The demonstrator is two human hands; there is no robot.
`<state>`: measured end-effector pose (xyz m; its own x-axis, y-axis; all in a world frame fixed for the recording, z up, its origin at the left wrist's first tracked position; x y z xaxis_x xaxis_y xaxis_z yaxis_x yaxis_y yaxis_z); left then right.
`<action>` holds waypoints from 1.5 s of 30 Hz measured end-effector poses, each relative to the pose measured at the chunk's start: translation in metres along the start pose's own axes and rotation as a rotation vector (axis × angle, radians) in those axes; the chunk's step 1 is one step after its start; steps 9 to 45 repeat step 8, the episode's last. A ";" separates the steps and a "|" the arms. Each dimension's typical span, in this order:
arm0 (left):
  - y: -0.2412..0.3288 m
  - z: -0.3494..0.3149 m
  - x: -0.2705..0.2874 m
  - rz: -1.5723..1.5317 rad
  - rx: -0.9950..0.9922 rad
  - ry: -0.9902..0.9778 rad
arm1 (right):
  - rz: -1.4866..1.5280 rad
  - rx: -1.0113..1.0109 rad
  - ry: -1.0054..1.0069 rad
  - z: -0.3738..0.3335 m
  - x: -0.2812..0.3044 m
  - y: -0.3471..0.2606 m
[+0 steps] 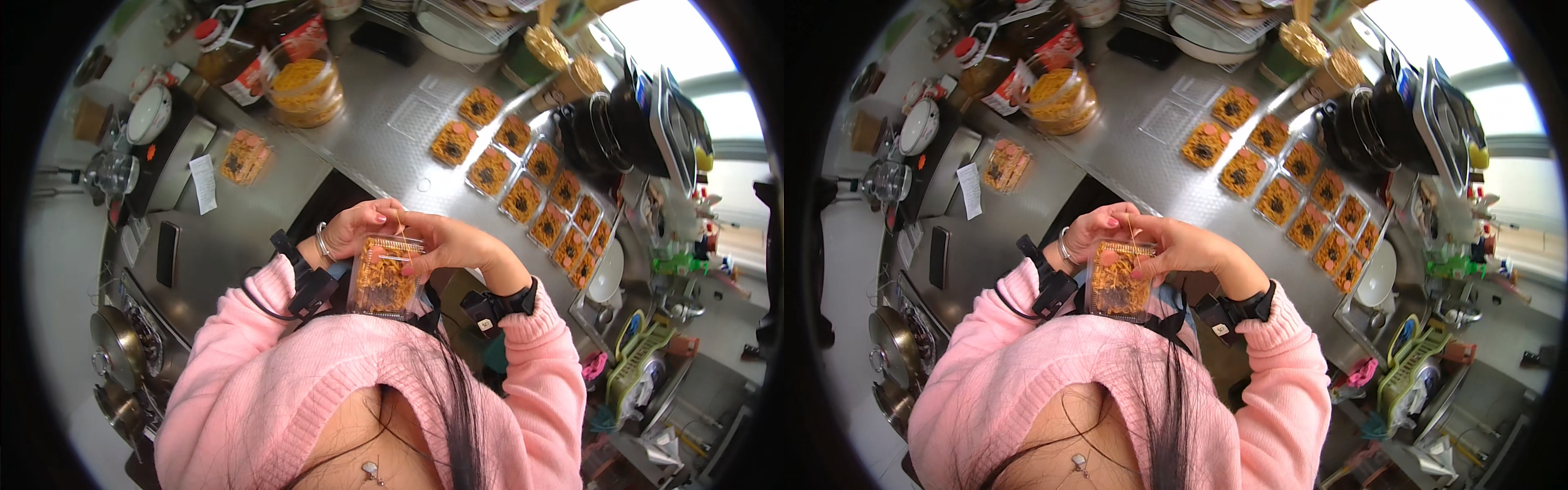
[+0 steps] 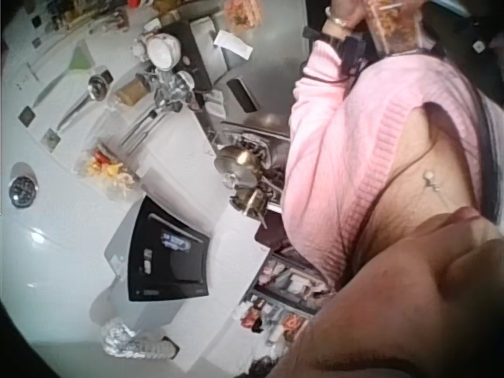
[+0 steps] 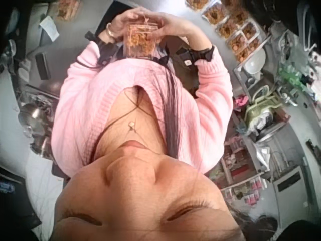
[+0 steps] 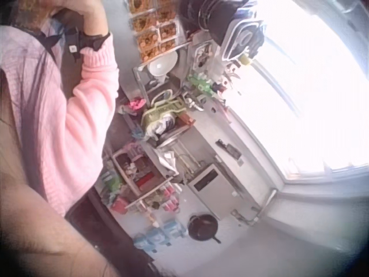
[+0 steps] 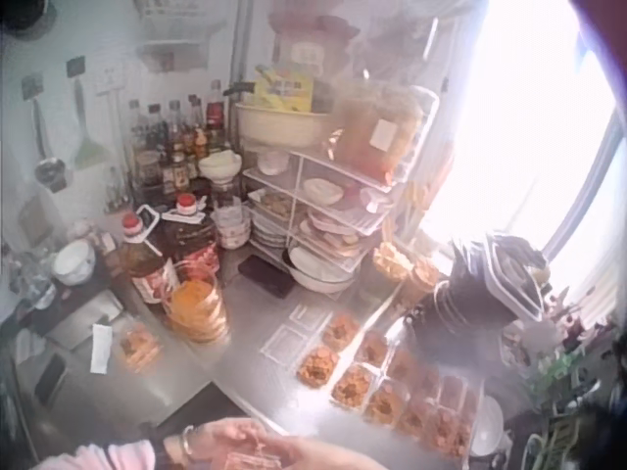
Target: The person adds dark flakes and sesame seeds to multiple pre-filled noodle containers using a spoon and by hand, then places lids on the containers.
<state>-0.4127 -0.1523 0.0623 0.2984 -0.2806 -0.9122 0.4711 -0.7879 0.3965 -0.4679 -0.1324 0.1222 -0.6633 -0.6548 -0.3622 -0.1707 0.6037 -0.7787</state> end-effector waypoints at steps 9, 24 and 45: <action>0.130 -0.091 0.024 0.588 -0.552 -0.060 | -0.305 -0.142 -0.054 0.071 -0.016 -0.027; 0.130 -0.091 0.024 0.588 -0.552 -0.060 | -0.305 -0.142 -0.054 0.071 -0.016 -0.027; 0.130 -0.091 0.024 0.588 -0.552 -0.060 | -0.305 -0.142 -0.054 0.071 -0.016 -0.027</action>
Point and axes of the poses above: each hand's wrist, its own z-axis towards the middle knuckle, its own x-axis out of the back of the hand, y = z × x, the point moved 9 cm from there along z, towards the middle knuckle, and after that the axes turned 8 degrees about -x, right-handed, at the moved point
